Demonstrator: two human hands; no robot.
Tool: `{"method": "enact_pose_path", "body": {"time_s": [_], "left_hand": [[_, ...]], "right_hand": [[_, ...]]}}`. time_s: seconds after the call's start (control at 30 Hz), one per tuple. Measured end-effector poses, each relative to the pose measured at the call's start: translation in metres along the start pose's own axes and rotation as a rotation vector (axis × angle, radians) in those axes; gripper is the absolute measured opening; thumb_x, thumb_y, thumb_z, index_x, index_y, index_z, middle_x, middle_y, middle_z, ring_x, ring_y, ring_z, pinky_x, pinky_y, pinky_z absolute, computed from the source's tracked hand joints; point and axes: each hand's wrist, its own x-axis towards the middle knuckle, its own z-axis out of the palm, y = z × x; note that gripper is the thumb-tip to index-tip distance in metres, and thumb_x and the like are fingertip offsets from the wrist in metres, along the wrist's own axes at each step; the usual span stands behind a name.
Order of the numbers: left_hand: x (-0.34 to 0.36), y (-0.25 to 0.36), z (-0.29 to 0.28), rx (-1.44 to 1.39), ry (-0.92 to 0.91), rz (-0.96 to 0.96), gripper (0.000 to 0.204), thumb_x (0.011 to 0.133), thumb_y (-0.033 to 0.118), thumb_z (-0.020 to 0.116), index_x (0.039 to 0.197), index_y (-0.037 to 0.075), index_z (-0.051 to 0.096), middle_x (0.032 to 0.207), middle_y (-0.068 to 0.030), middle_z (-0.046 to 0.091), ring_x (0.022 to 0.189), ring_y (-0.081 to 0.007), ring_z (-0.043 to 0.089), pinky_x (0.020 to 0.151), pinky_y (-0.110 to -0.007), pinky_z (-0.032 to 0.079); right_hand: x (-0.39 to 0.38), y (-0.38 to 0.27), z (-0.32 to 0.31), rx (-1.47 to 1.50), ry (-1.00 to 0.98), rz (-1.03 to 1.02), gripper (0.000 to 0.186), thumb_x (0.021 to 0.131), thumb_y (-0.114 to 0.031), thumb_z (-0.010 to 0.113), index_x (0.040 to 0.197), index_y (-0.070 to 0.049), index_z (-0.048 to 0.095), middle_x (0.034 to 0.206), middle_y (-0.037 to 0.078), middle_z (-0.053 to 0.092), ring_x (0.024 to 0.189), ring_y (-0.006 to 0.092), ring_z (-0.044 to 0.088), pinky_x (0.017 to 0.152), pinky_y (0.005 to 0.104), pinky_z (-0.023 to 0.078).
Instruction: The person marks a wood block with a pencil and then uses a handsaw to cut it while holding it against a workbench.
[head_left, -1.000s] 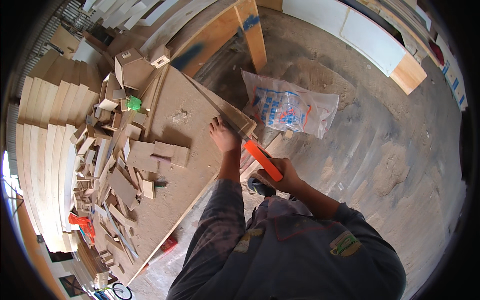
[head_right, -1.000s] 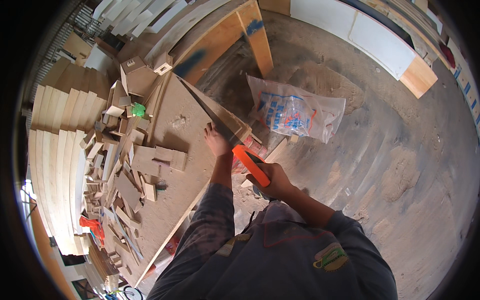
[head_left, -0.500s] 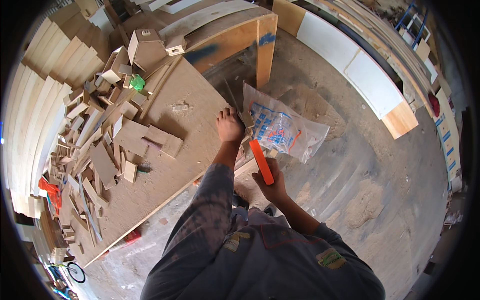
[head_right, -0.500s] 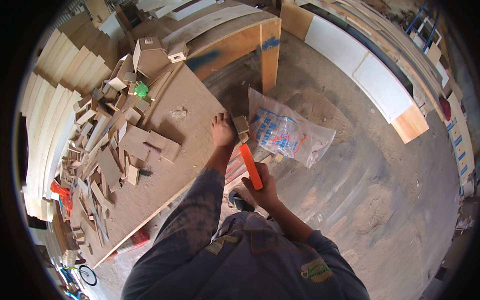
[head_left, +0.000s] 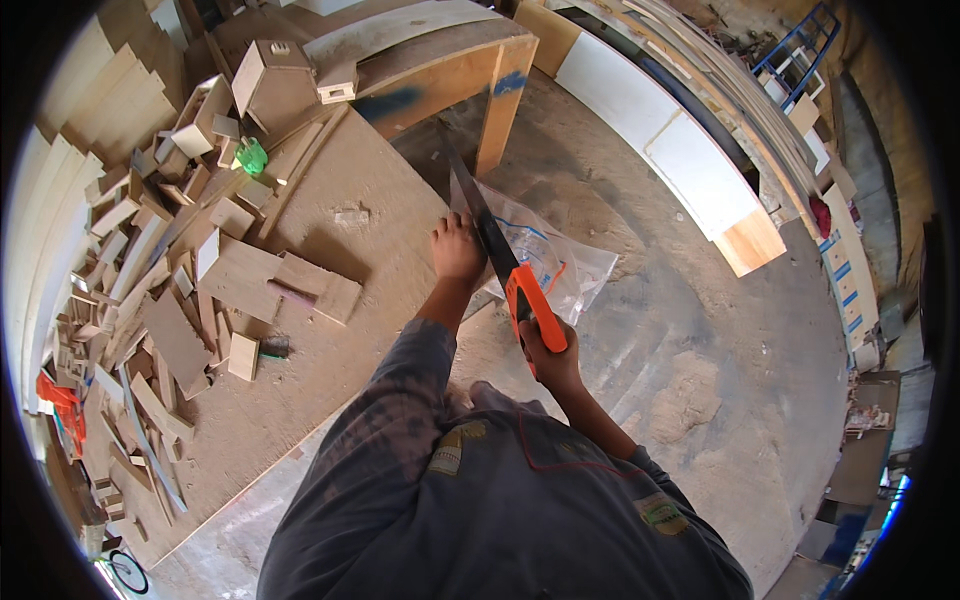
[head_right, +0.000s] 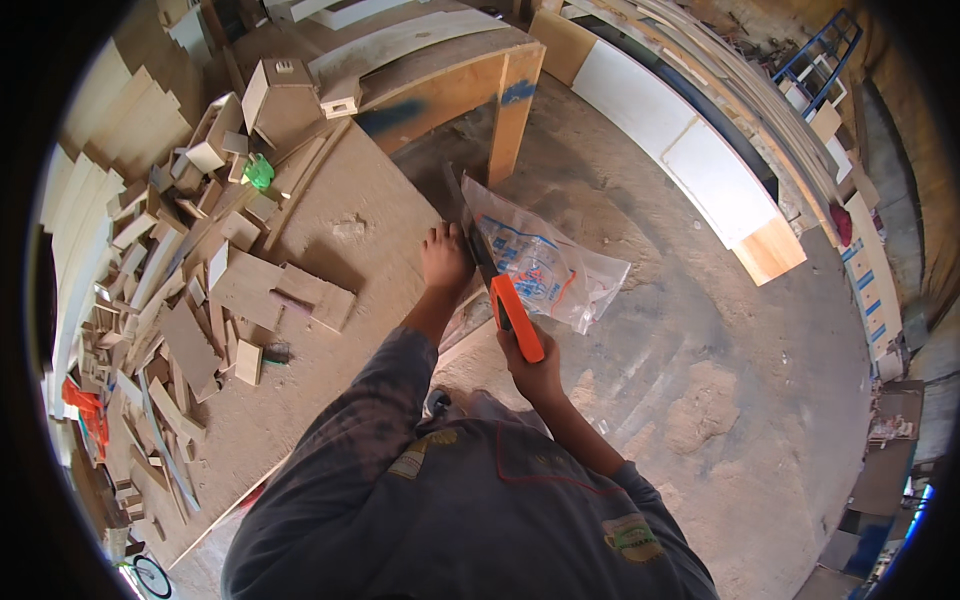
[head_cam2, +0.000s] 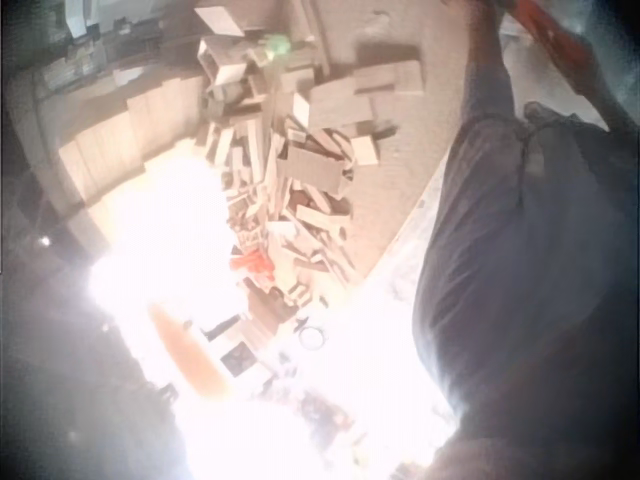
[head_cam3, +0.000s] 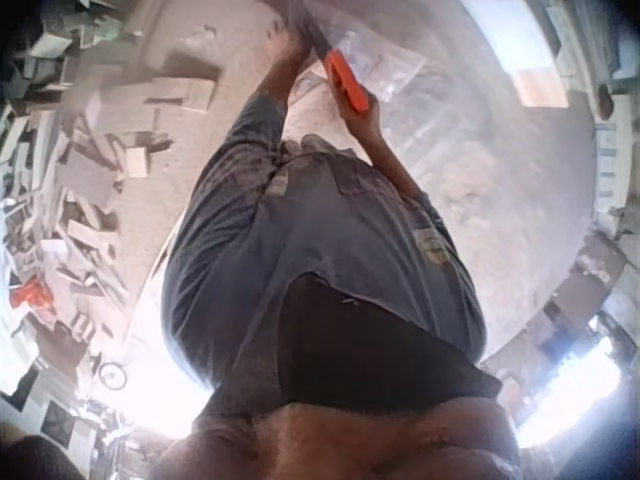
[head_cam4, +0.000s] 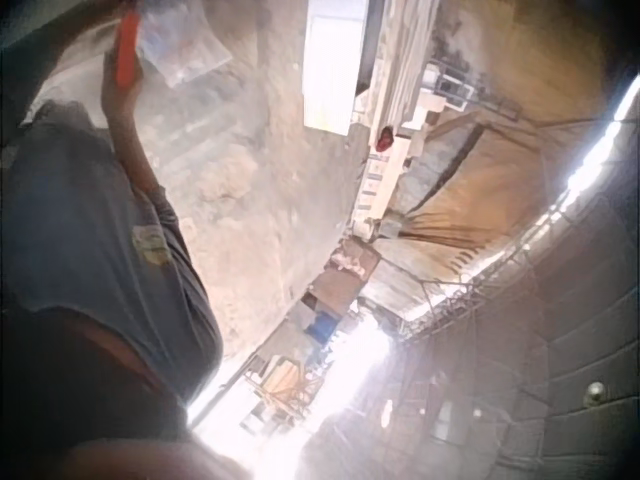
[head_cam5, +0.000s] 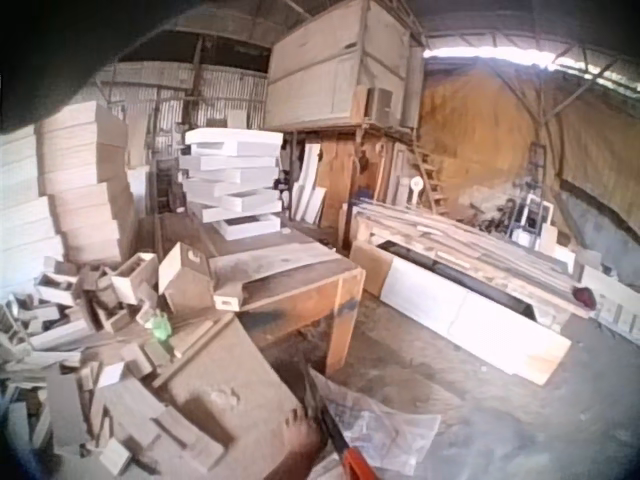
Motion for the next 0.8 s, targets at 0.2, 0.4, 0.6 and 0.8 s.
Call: {"method": "enact_pose_path", "body": {"time_s": [0.2, 0.4, 0.6, 0.8], "left_hand": [[0.012, -0.009, 0.000, 0.038, -0.103, 0.048, 0.024, 0.084, 0.019, 0.048, 0.100, 0.006, 0.059, 0.107, -0.0124, 0.059, 0.098, -0.0304, 0.053, 0.079, -0.043, 0.042], [0.013, -0.018, -0.001, -0.026, -0.057, 0.096, 0.019, 0.082, 0.017, 0.051, 0.095, 0.007, 0.059, 0.101, -0.0106, 0.060, 0.095, -0.0305, 0.054, 0.077, -0.043, 0.042], [0.015, -0.021, -0.003, -0.054, -0.091, 0.108, 0.016, 0.079, 0.014, 0.053, 0.093, 0.008, 0.060, 0.094, -0.0089, 0.058, 0.093, -0.0291, 0.054, 0.075, -0.043, 0.043], [0.018, -0.020, -0.002, -0.001, -0.081, 0.078, 0.020, 0.080, 0.014, 0.052, 0.097, 0.009, 0.060, 0.095, -0.0074, 0.059, 0.094, -0.0269, 0.054, 0.075, -0.044, 0.042]], "right_hand": [[-0.002, -0.042, 0.023, -0.224, 0.031, -0.136, 0.018, 0.085, -0.014, 0.067, 0.090, 0.001, 0.059, 0.069, 0.004, 0.056, 0.062, 0.0115, 0.051, 0.059, 0.0276, 0.043], [-0.012, -0.067, 0.026, -0.133, 0.053, 0.064, 0.018, 0.086, -0.014, 0.066, 0.091, 0.001, 0.059, 0.067, 0.002, 0.055, 0.061, 0.0089, 0.049, 0.057, 0.0268, 0.042], [0.003, -0.067, 0.024, -0.092, 0.070, 0.057, 0.015, 0.088, -0.014, 0.064, 0.080, -0.003, 0.056, 0.058, -0.001, 0.052, 0.047, 0.0052, 0.047, 0.046, 0.0232, 0.038], [-0.001, -0.088, 0.023, -0.169, 0.050, 0.094, 0.018, 0.088, -0.017, 0.065, 0.080, -0.003, 0.056, 0.059, -0.001, 0.051, 0.049, 0.0054, 0.047, 0.046, 0.0236, 0.037]]}}
